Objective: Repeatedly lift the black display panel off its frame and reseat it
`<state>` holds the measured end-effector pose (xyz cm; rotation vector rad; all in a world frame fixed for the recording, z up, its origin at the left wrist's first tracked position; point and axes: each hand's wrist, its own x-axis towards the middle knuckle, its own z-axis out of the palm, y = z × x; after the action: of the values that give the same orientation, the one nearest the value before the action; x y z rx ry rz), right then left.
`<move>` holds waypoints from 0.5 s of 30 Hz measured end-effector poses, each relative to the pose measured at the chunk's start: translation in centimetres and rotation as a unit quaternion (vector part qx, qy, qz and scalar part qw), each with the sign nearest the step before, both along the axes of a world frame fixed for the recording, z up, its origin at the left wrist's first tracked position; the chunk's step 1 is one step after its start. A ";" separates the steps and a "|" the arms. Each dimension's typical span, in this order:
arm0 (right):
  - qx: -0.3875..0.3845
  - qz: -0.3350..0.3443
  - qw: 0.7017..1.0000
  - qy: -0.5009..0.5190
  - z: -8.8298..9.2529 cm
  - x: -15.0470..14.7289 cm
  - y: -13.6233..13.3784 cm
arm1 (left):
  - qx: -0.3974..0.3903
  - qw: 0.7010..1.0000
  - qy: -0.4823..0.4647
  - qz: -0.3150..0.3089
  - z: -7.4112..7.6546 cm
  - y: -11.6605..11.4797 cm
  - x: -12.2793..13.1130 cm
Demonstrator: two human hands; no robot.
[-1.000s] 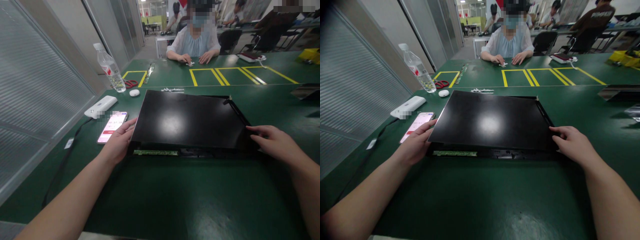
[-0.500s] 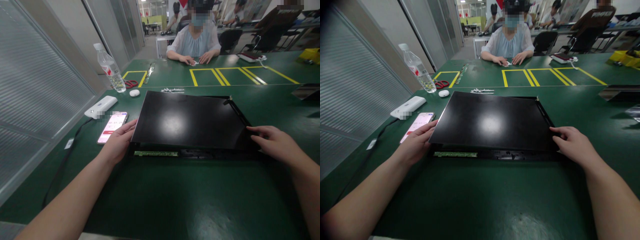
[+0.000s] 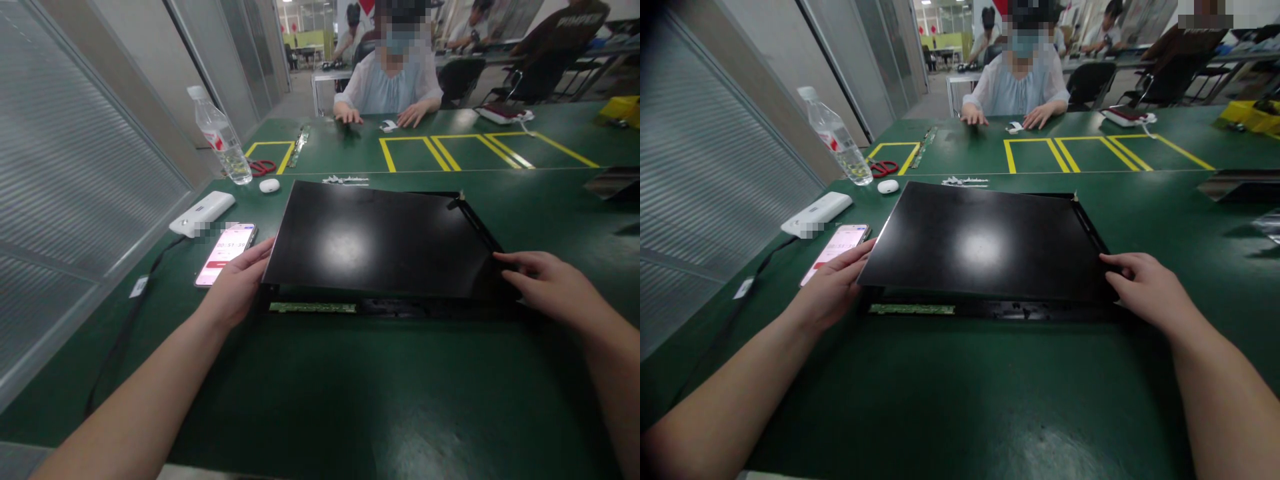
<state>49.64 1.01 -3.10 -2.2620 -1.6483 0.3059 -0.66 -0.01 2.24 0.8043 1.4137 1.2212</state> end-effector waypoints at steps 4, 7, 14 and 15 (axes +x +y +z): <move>0.004 0.006 1.000 -0.010 0.0 0.3 0.1 | 0.002 1.000 0.003 -0.006 0.5 -0.1 0.2; -0.004 0.003 1.000 0.006 0.2 0.3 0.2 | -0.009 1.000 -0.007 -0.001 1.0 -0.1 0.5; -0.028 -0.023 0.999 0.032 0.9 -0.5 0.1 | 0.050 0.997 -0.032 -0.053 0.8 -0.4 0.0; -0.034 -0.031 0.998 0.036 1.0 -0.7 0.0 | 0.066 0.995 -0.039 -0.061 0.7 -0.5 -0.1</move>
<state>48.92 1.05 -2.10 -2.3175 -1.5513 0.4307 -0.72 -0.55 2.98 0.9097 1.2122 1.2464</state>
